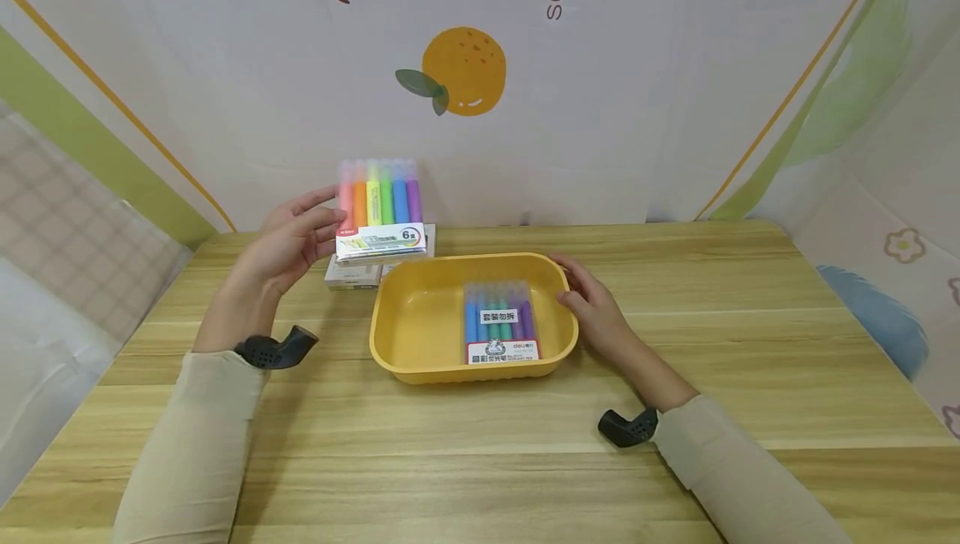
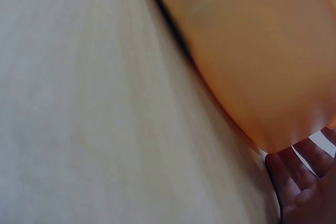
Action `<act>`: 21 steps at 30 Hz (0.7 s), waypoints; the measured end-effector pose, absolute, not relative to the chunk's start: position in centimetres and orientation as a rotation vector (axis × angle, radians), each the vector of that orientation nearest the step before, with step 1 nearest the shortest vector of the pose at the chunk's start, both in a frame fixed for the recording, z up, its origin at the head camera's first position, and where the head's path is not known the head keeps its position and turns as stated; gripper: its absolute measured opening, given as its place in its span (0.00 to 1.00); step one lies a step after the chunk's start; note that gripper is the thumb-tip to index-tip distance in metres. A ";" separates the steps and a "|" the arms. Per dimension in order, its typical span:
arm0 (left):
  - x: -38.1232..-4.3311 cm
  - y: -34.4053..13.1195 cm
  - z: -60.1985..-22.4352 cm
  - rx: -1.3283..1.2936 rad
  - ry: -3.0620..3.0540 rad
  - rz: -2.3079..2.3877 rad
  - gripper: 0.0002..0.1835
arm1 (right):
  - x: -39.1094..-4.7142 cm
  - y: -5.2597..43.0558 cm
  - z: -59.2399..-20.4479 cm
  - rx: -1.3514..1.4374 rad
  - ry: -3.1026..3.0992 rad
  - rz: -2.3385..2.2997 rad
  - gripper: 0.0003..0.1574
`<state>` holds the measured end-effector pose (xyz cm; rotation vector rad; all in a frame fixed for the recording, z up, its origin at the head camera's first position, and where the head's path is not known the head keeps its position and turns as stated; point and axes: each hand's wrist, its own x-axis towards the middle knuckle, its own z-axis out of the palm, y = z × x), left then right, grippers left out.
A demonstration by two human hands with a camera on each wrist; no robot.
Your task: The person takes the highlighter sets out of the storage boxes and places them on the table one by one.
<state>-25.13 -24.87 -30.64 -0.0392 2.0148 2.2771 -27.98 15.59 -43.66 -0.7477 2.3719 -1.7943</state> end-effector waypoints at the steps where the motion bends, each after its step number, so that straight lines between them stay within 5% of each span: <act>1: -25.1 -25.0 -30.6 -0.041 2.018 2.278 0.35 | -28.0 15.6 -43.6 -0.747 2.370 -1.795 0.35; 21: -25.5 -27.0 -31.1 -0.082 1.958 2.360 0.35 | -27.9 15.5 -43.5 -0.734 2.370 -1.795 0.35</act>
